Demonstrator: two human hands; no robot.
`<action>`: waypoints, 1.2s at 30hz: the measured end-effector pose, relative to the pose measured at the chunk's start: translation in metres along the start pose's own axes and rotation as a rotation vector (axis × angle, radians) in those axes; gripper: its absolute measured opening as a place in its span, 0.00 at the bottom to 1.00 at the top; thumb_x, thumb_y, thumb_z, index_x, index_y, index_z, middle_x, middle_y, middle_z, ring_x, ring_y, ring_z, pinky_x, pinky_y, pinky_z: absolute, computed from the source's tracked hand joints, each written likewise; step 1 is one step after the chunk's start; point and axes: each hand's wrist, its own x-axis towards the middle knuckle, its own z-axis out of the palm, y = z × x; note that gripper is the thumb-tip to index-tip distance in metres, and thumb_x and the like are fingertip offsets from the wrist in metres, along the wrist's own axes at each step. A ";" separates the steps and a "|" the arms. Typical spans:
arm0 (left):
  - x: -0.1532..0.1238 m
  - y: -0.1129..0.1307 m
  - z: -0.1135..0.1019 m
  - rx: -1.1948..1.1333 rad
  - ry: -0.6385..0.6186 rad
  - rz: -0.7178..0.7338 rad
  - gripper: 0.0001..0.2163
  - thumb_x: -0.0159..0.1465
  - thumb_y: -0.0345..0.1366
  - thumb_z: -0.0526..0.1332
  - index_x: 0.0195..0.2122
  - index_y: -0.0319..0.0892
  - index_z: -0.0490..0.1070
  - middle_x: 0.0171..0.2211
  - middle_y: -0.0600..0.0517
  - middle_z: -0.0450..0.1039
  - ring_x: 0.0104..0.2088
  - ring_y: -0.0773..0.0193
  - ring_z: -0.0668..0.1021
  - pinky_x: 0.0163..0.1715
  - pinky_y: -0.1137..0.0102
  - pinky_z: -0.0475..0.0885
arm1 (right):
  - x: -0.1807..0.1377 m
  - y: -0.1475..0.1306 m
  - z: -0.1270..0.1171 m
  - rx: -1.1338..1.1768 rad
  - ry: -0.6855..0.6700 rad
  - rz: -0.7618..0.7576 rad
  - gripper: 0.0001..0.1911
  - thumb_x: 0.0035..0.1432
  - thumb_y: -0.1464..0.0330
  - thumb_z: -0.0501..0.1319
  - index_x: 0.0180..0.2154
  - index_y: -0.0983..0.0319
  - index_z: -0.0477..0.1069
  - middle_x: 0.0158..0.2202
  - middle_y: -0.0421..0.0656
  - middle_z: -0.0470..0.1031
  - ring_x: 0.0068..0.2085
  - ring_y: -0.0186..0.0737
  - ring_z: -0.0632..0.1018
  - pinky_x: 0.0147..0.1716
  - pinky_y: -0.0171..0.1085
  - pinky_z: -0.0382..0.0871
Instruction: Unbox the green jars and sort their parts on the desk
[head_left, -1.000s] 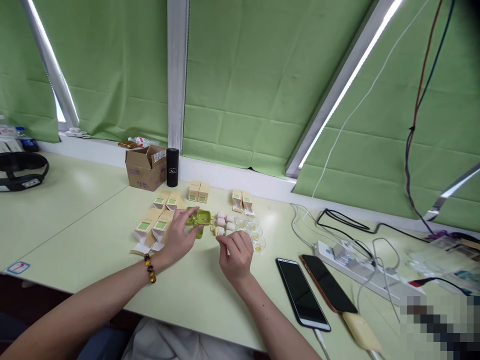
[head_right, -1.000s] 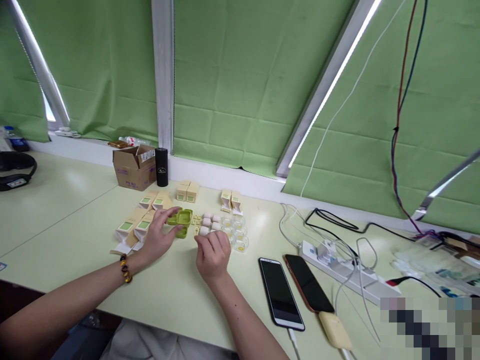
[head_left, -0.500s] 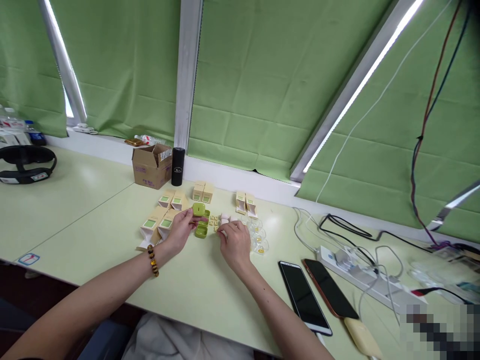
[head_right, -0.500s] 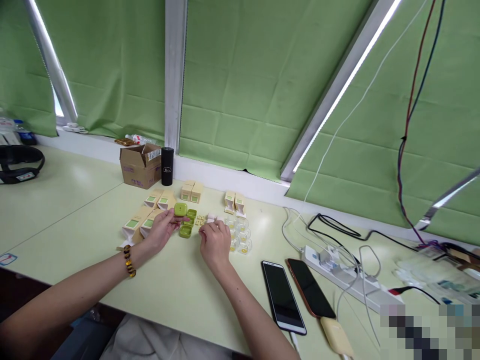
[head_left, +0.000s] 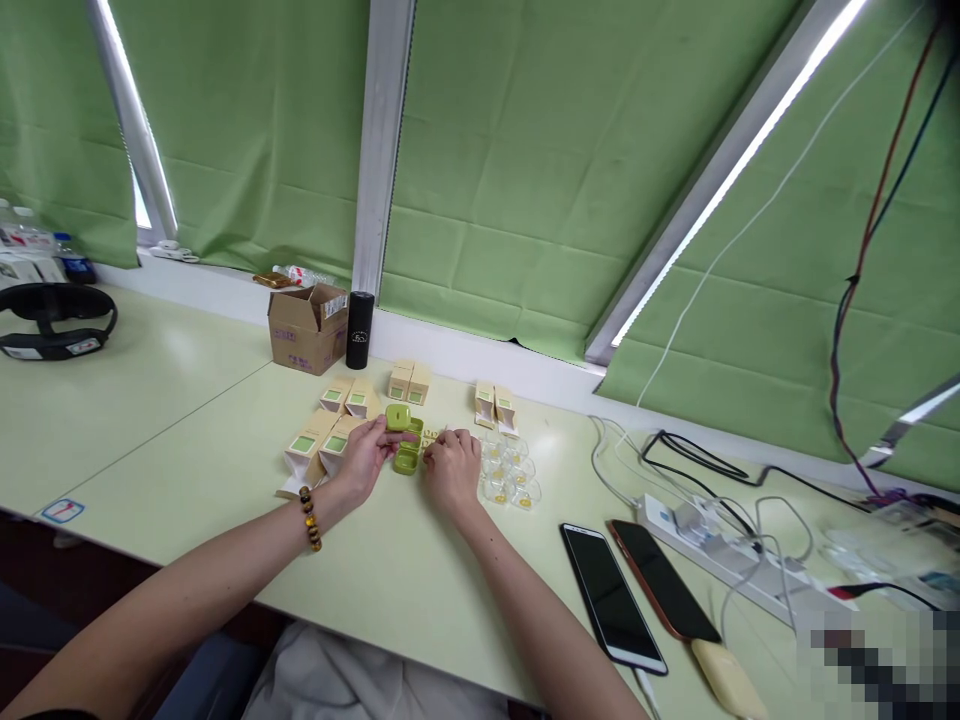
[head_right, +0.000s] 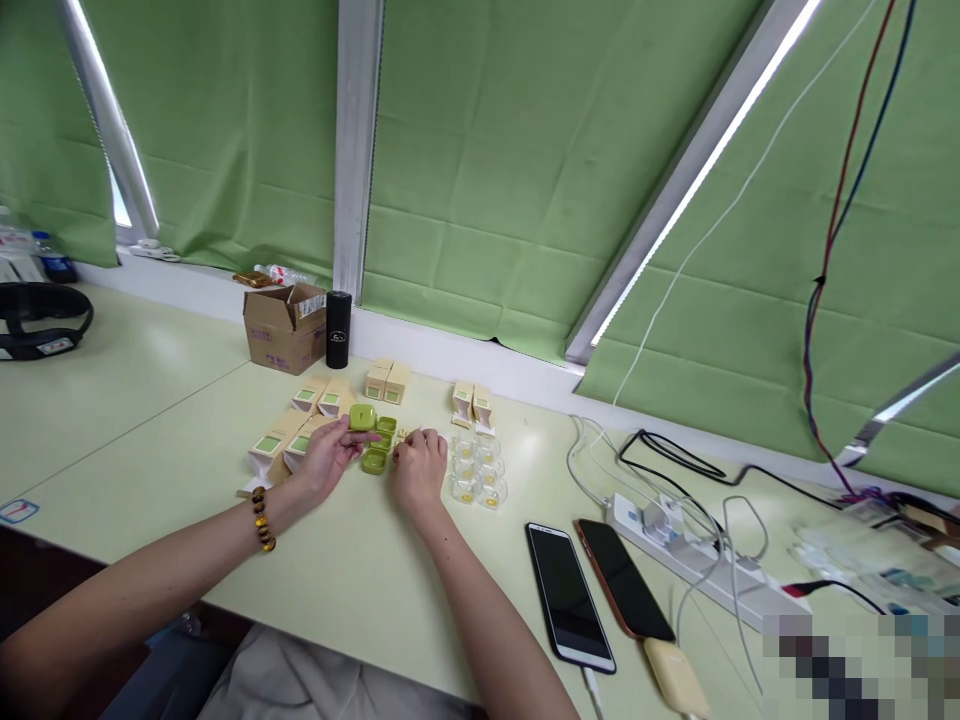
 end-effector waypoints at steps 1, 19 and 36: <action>0.000 0.000 0.000 0.000 -0.005 -0.002 0.13 0.67 0.46 0.66 0.36 0.42 0.68 0.30 0.45 0.81 0.34 0.57 0.82 0.35 0.65 0.69 | 0.000 0.000 0.002 -0.004 -0.007 0.001 0.09 0.53 0.79 0.68 0.29 0.59 0.82 0.36 0.47 0.77 0.45 0.48 0.66 0.45 0.46 0.55; 0.005 0.001 -0.007 0.002 -0.006 -0.017 0.13 0.62 0.43 0.69 0.34 0.43 0.67 0.33 0.45 0.82 0.38 0.55 0.83 0.31 0.68 0.67 | -0.057 -0.015 -0.027 0.065 -0.110 -0.133 0.04 0.60 0.74 0.65 0.32 0.60 0.74 0.30 0.41 0.77 0.29 0.37 0.73 0.28 0.38 0.50; 0.001 0.062 -0.021 1.806 -0.282 0.723 0.10 0.68 0.34 0.63 0.30 0.46 0.82 0.31 0.46 0.80 0.48 0.48 0.70 0.47 0.56 0.63 | -0.053 -0.027 -0.042 0.055 -0.462 -0.110 0.12 0.69 0.69 0.56 0.50 0.53 0.73 0.37 0.40 0.81 0.35 0.38 0.79 0.28 0.39 0.47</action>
